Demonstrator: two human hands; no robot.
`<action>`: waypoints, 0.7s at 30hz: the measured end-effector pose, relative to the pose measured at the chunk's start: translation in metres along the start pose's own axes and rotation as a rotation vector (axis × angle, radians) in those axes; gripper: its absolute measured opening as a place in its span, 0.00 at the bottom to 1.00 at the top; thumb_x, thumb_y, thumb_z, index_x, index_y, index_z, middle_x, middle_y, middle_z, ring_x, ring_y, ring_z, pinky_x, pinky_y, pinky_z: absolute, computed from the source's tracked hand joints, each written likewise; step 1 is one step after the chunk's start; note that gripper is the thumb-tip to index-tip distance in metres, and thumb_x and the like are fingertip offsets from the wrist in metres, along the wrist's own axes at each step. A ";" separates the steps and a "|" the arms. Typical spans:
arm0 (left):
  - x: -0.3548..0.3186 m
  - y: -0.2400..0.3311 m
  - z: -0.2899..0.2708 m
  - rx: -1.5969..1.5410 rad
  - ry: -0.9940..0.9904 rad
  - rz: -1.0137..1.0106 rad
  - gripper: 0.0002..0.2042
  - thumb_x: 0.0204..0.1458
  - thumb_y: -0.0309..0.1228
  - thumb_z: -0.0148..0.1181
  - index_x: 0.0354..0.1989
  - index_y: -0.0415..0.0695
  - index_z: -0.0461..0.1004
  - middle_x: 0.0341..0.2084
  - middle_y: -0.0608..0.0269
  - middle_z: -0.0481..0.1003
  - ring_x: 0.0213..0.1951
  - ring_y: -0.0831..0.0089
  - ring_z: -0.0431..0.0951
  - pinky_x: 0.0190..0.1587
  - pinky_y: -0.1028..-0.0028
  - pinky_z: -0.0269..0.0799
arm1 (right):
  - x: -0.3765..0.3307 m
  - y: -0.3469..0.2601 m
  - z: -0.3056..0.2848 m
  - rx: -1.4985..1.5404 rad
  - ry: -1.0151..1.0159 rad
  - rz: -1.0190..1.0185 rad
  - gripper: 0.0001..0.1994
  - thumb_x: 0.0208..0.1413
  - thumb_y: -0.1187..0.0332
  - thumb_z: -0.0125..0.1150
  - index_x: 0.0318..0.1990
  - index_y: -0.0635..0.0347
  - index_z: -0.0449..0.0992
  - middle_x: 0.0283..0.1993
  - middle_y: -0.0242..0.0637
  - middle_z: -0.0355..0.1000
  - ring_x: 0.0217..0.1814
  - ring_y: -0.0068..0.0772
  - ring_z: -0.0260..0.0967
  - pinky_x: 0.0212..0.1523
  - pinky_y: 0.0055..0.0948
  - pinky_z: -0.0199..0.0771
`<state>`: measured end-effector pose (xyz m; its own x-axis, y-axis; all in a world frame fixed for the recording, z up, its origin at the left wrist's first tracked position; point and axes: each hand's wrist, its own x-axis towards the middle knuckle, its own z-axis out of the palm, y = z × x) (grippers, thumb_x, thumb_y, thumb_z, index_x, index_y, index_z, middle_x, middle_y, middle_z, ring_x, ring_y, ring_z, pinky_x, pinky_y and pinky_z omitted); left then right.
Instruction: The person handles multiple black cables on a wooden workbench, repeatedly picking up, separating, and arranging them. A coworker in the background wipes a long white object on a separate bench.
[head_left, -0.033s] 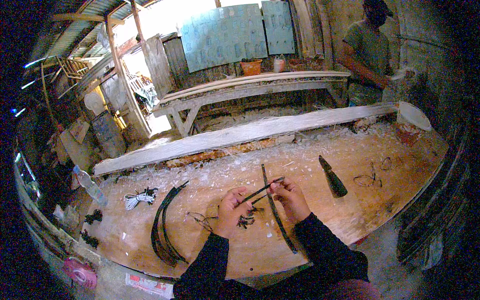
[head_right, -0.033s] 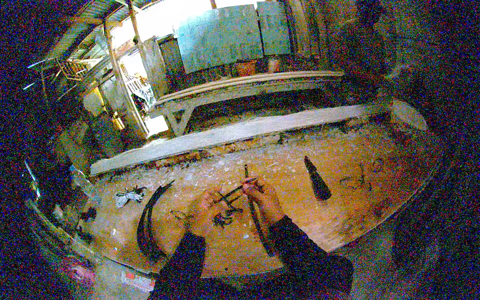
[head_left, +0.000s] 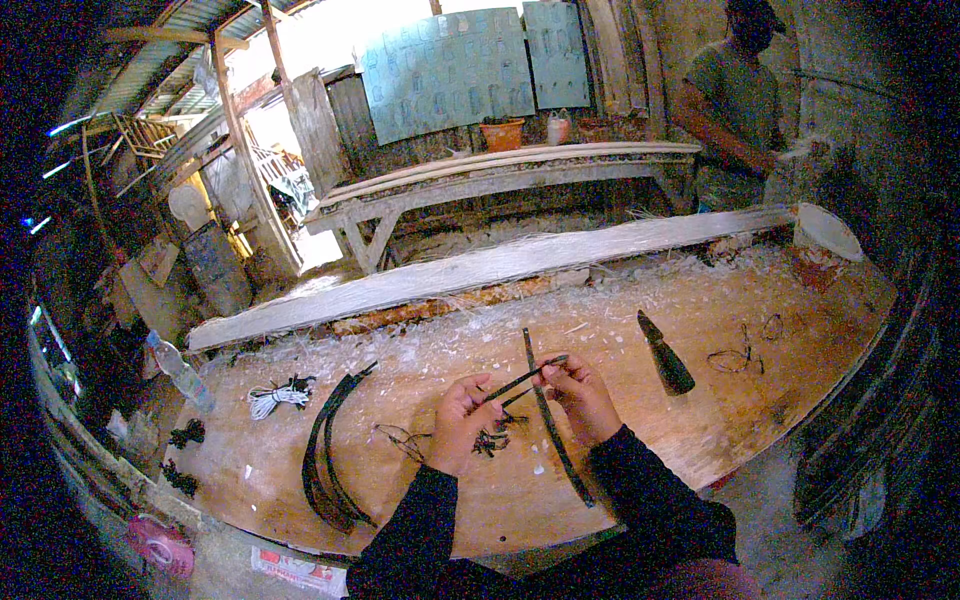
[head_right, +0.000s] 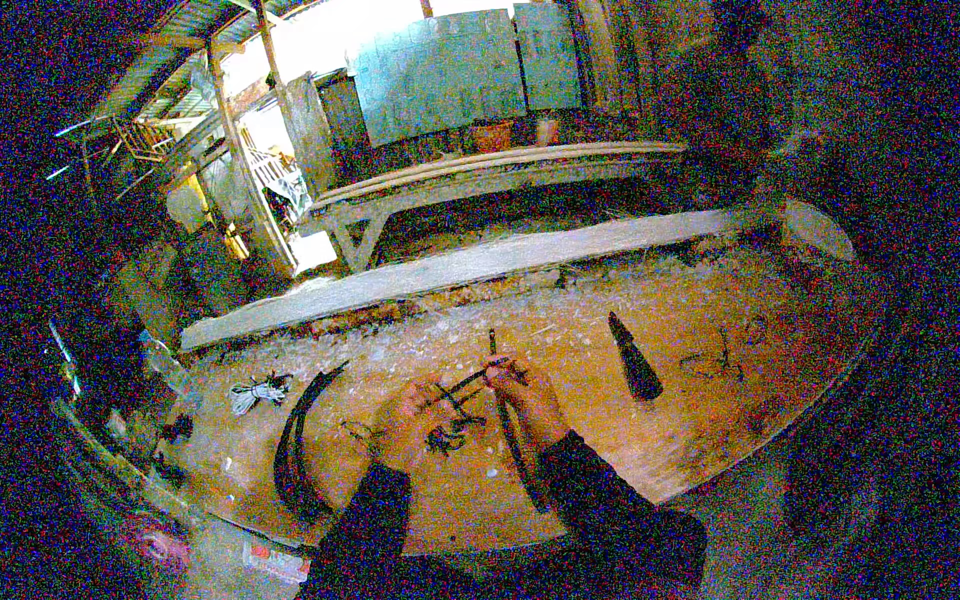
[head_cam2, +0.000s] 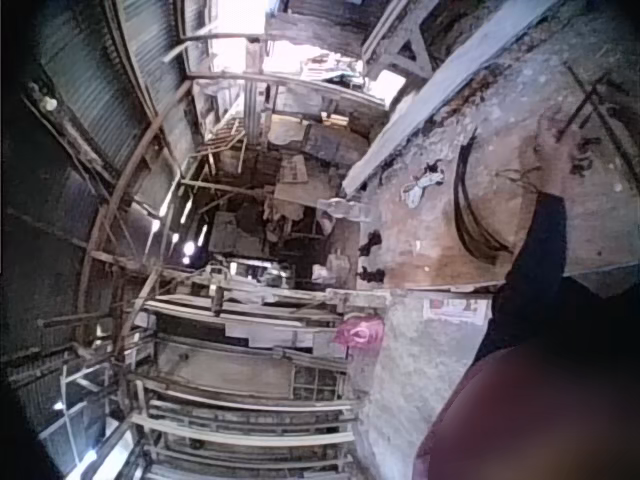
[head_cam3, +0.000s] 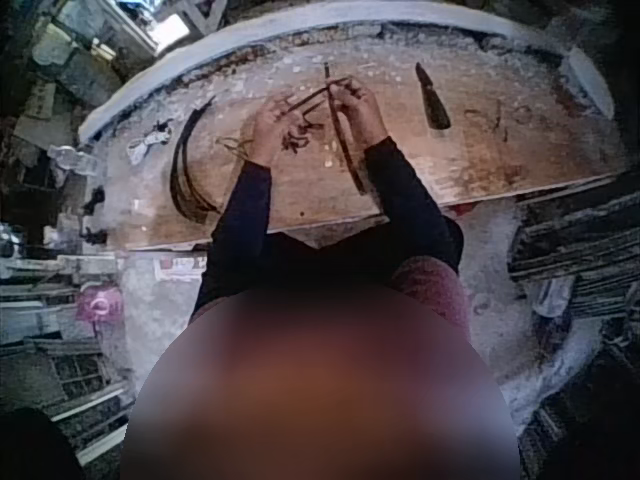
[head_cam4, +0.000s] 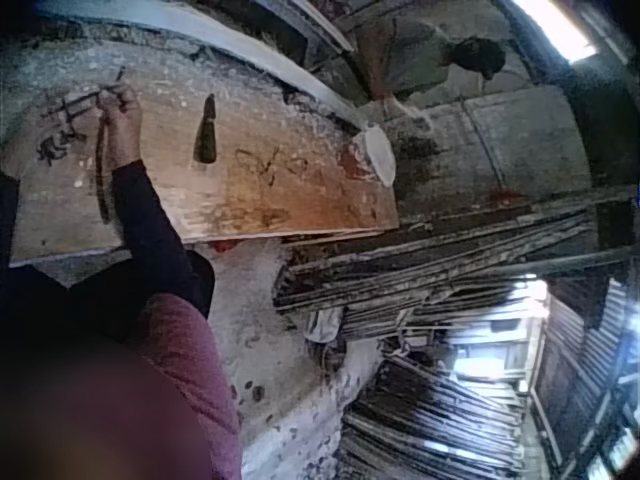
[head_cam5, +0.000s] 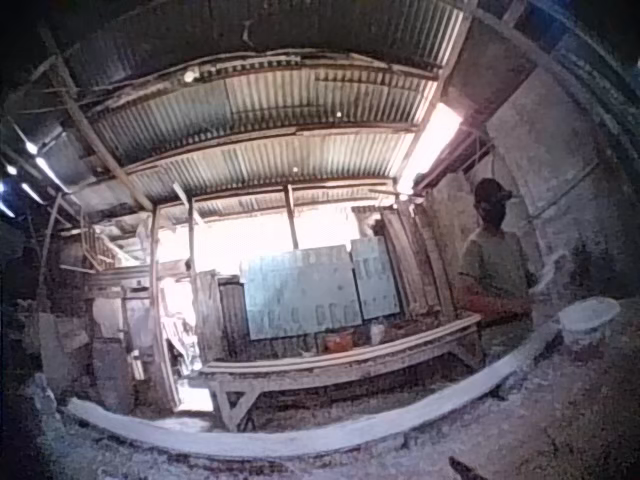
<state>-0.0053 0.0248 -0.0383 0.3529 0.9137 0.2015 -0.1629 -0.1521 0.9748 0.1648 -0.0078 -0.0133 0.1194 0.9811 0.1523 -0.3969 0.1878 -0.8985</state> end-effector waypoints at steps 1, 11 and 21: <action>0.000 0.000 -0.001 -0.047 0.034 -0.043 0.18 0.43 0.21 0.53 0.44 0.40 0.61 0.26 0.68 0.65 0.28 0.80 0.68 0.28 0.82 0.67 | 0.000 0.000 0.000 0.034 0.005 0.017 0.07 0.47 0.68 0.53 0.34 0.59 0.69 0.28 0.29 0.68 0.30 0.19 0.65 0.30 0.16 0.61; 0.007 0.004 -0.010 -0.149 0.244 -0.111 0.12 0.44 0.21 0.51 0.40 0.42 0.64 0.31 0.66 0.67 0.31 0.79 0.69 0.26 0.80 0.71 | -0.003 -0.006 -0.002 0.124 -0.272 0.031 0.06 0.45 0.71 0.55 0.33 0.61 0.70 0.29 0.33 0.69 0.31 0.23 0.66 0.34 0.22 0.65; 0.006 0.014 -0.003 -0.131 0.015 -0.058 0.25 0.39 0.20 0.58 0.48 0.42 0.57 0.24 0.65 0.69 0.26 0.78 0.70 0.24 0.80 0.69 | 0.012 0.018 -0.008 -0.135 -0.105 -0.143 0.14 0.38 0.80 0.58 0.35 0.58 0.65 0.20 0.26 0.63 0.23 0.18 0.62 0.27 0.18 0.63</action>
<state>-0.0083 0.0291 -0.0234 0.3519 0.9251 0.1424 -0.2614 -0.0490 0.9640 0.1667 0.0073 -0.0307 0.0676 0.9457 0.3179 -0.2563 0.3244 -0.9105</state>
